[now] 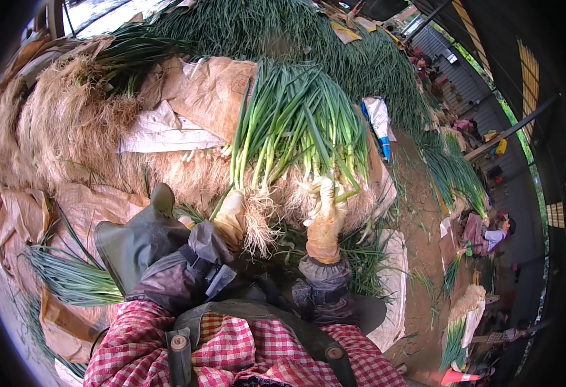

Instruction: The person gathers green onions from a large pile, aligns the roots, and ties them into bundles using a thin strip. The person repeats this process multiple times, placing each finished bundle aside.

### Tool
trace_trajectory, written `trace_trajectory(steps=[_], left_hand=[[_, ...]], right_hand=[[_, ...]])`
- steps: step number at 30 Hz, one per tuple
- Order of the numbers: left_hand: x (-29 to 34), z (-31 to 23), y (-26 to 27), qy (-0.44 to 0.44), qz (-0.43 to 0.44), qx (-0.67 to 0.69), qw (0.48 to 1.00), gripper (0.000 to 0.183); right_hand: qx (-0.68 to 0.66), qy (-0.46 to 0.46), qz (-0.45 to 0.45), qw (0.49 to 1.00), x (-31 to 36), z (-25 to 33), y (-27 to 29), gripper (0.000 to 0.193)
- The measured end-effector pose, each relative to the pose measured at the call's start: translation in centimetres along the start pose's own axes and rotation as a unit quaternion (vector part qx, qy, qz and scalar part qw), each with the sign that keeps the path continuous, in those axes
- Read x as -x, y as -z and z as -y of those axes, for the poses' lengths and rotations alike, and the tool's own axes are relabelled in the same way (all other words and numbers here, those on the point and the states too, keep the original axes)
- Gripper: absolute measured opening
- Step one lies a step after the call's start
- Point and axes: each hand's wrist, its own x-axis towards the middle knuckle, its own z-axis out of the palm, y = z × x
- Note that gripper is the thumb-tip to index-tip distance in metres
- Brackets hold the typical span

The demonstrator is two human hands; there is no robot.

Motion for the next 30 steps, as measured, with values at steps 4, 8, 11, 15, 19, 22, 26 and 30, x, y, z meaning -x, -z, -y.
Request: trace_trajectory(steps=[4, 8, 11, 15, 19, 22, 26, 30], left_hand=[[0.7, 1.5, -1.0, -0.060, 0.090, -0.186, 0.977, 0.019], [1.2, 2.3, -0.9, 0.008, 0.039, -0.273, 0.961, 0.010], [1.1, 2.2, -0.5, -0.012, -0.017, -0.277, 0.961, 0.011], [0.6, 1.5, 0.1, 0.009, -0.047, -0.226, 0.973, 0.014], [1.2, 0.3, 0.0, 0.074, 0.120, -0.220, 0.965, 0.019], [2.4, 0.2, -0.9, 0.145, 0.208, -0.218, 0.942, 0.023], [4.1, -0.5, -2.1, 0.064, 0.223, -0.263, 0.937, 0.030], [5.1, -2.6, -2.6, 0.045, 0.164, -0.297, 0.940, 0.035]], right_hand=[[0.059, -0.127, 0.030, 0.990, -2.9, -0.2, 0.9, 0.024], [0.218, -0.082, 0.125, 0.965, -4.5, -5.1, 0.0, 0.022], [0.441, 0.078, 0.111, 0.887, -2.9, -6.6, -0.9, 0.019], [-0.095, -0.009, 0.150, 0.984, 0.2, -2.3, -0.9, 0.017], [0.015, 0.071, 0.012, 0.997, -1.1, 2.9, 2.0, 0.018], [0.046, -0.071, 0.122, 0.989, -2.5, -0.9, 2.7, 0.032], [0.043, -0.160, 0.176, 0.970, -0.9, -9.8, 4.1, 0.047], [0.052, -0.015, 0.112, 0.992, -3.1, -8.9, 6.0, 0.028]])
